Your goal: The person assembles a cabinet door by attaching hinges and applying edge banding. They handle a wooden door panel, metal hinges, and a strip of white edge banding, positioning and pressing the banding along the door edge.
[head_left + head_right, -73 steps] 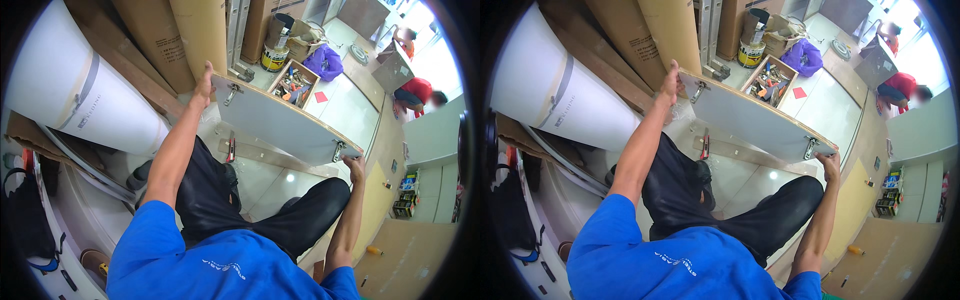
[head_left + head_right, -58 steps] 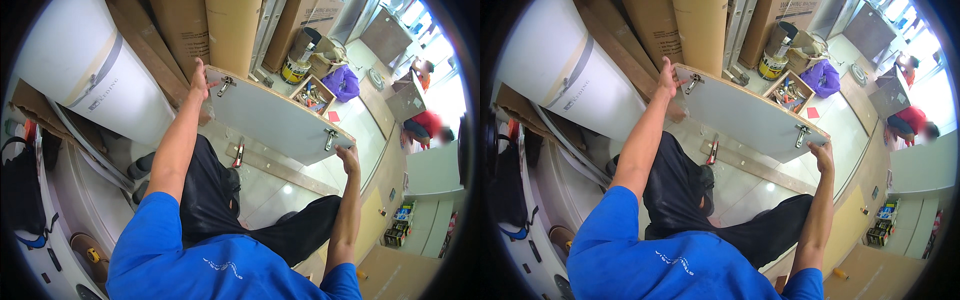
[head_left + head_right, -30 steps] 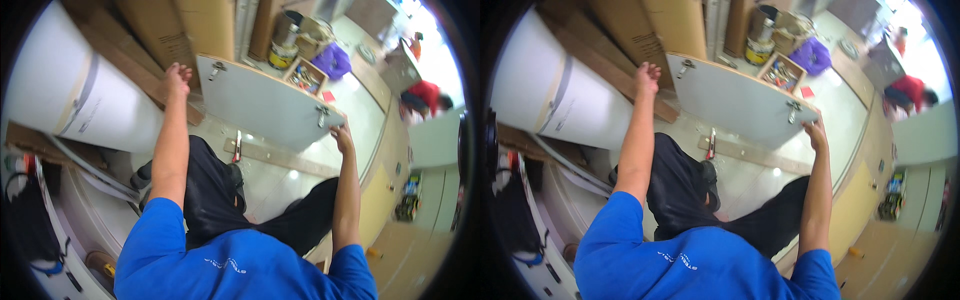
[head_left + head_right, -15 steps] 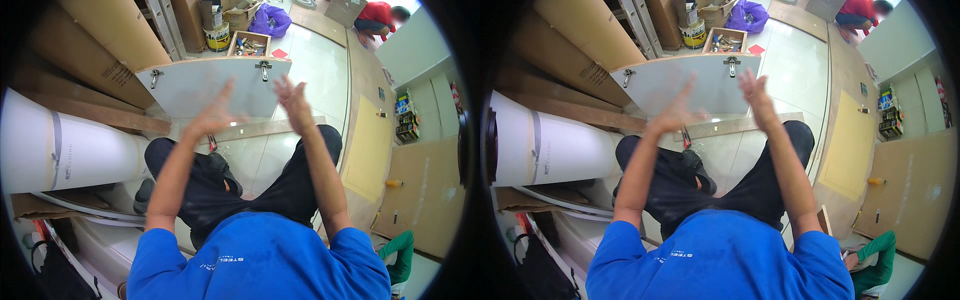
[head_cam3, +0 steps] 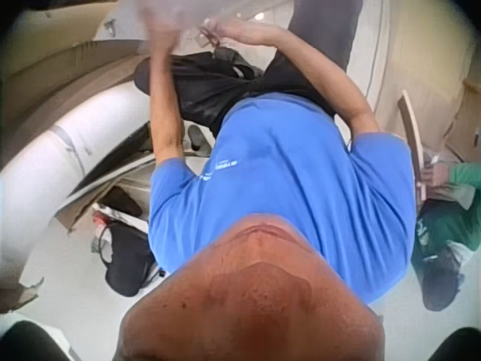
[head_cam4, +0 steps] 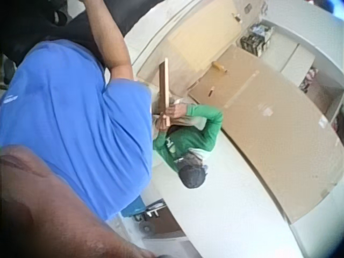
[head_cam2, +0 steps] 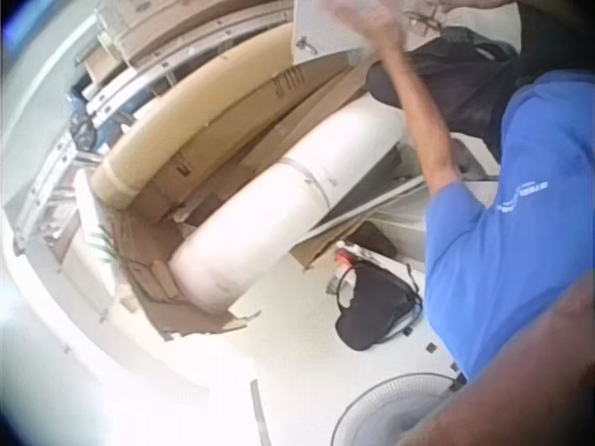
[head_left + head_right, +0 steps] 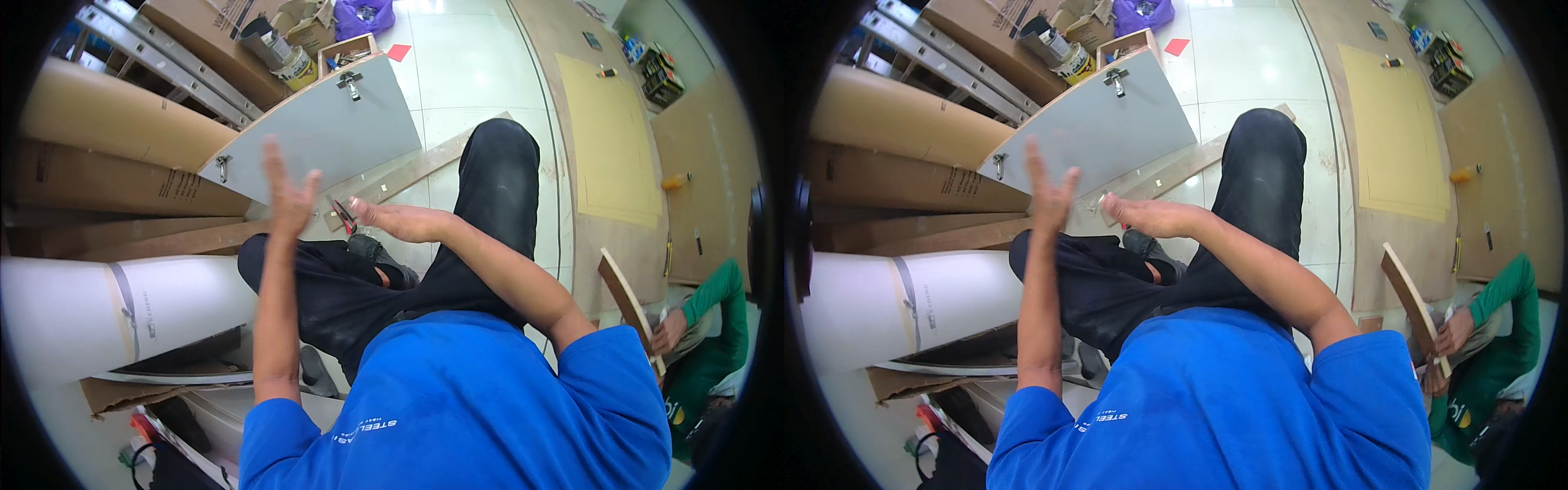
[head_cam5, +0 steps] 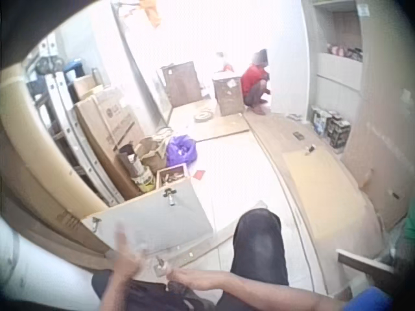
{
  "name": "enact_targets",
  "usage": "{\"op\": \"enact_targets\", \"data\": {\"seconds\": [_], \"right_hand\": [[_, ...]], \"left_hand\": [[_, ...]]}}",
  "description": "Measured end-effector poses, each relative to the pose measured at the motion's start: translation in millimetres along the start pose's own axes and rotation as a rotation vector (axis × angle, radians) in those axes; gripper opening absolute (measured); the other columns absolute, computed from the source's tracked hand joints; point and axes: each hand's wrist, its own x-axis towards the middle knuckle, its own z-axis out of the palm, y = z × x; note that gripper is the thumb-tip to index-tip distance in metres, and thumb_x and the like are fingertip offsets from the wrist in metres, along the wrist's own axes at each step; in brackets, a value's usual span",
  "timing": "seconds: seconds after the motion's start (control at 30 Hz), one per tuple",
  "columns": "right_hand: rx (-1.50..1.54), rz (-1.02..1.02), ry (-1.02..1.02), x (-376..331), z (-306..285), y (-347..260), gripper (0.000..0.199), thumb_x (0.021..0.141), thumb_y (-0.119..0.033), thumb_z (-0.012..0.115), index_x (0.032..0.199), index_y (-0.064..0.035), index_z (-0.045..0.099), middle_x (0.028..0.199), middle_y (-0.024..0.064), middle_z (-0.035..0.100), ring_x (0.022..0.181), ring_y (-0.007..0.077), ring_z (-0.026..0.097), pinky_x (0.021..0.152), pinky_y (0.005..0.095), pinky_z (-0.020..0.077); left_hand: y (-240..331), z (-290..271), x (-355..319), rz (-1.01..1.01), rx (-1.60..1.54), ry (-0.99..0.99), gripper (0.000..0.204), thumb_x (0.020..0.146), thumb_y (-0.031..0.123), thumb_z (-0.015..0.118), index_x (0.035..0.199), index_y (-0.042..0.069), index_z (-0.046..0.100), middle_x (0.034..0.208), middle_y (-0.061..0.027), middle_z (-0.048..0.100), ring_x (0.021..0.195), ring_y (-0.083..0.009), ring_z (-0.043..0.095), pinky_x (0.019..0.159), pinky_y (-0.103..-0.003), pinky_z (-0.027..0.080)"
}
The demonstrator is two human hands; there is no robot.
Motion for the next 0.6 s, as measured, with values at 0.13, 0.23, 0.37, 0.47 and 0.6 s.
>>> {"op": "enact_targets", "data": {"seconds": [0.13, 0.23, 0.37, 0.47, 0.6], "right_hand": [[-0.290, -0.194, 0.345, -16, -39, -24, 0.106, 0.097, -0.082, 0.031, 0.165, -0.0032, 0.015, 0.170, 0.0278, 0.015, 0.154, 0.0391, 0.030, 0.125, 0.0453, 0.0262], [-0.309, -0.473, 0.694, -13, -133, -57, 0.099, 0.101, -0.071, 0.043, 0.165, -0.0012, 0.013, 0.168, 0.0209, 0.028, 0.156, 0.0324, 0.026, 0.127, 0.0372, 0.0213], [0.004, -0.584, 1.386, 15, -227, -78, 0.052, 0.102, -0.030, 0.061, 0.137, 0.0072, 0.055, 0.135, 0.0224, 0.065, 0.114, 0.0301, 0.069, 0.091, 0.0372, 0.0545], [0.394, -0.502, 1.266, 23, -231, -50, 0.073, 0.104, -0.052, 0.054, 0.152, 0.0027, 0.041, 0.152, 0.0211, 0.050, 0.135, 0.0313, 0.054, 0.110, 0.0402, 0.0435], [0.459, -0.308, 1.194, 26, -223, -30, 0.072, 0.104, -0.048, 0.057, 0.153, 0.0015, 0.040, 0.149, 0.0204, 0.052, 0.129, 0.0298, 0.059, 0.105, 0.0398, 0.0467]], "left_hand": [[-47, -54, 14, -0.527, -0.279, -0.330, 0.088, 0.094, 0.033, 0.076, 0.163, 0.007, 0.029, 0.159, -0.0247, 0.042, 0.143, -0.0402, 0.047, 0.115, -0.048, 0.042], [-58, -35, 22, -0.544, -0.290, -0.893, 0.079, 0.094, 0.038, 0.076, 0.158, 0.008, 0.041, 0.147, -0.0232, 0.058, 0.129, -0.0369, 0.061, 0.106, -0.045, 0.050], [-46, 40, 37, -0.352, -0.008, -1.207, 0.079, 0.092, 0.044, 0.076, 0.155, 0.006, 0.045, 0.141, -0.0246, 0.062, 0.126, -0.0368, 0.063, 0.107, -0.041, 0.049], [-29, 88, 52, -0.297, 0.109, -1.185, 0.073, 0.092, 0.041, 0.075, 0.150, 0.003, 0.050, 0.132, -0.0305, 0.064, 0.123, -0.0418, 0.063, 0.104, -0.046, 0.050], [-14, 110, 60, -0.223, 0.023, -1.320, 0.074, 0.092, 0.037, 0.075, 0.152, 0.004, 0.047, 0.127, -0.0282, 0.066, 0.119, -0.0426, 0.064, 0.101, -0.049, 0.050]]}}
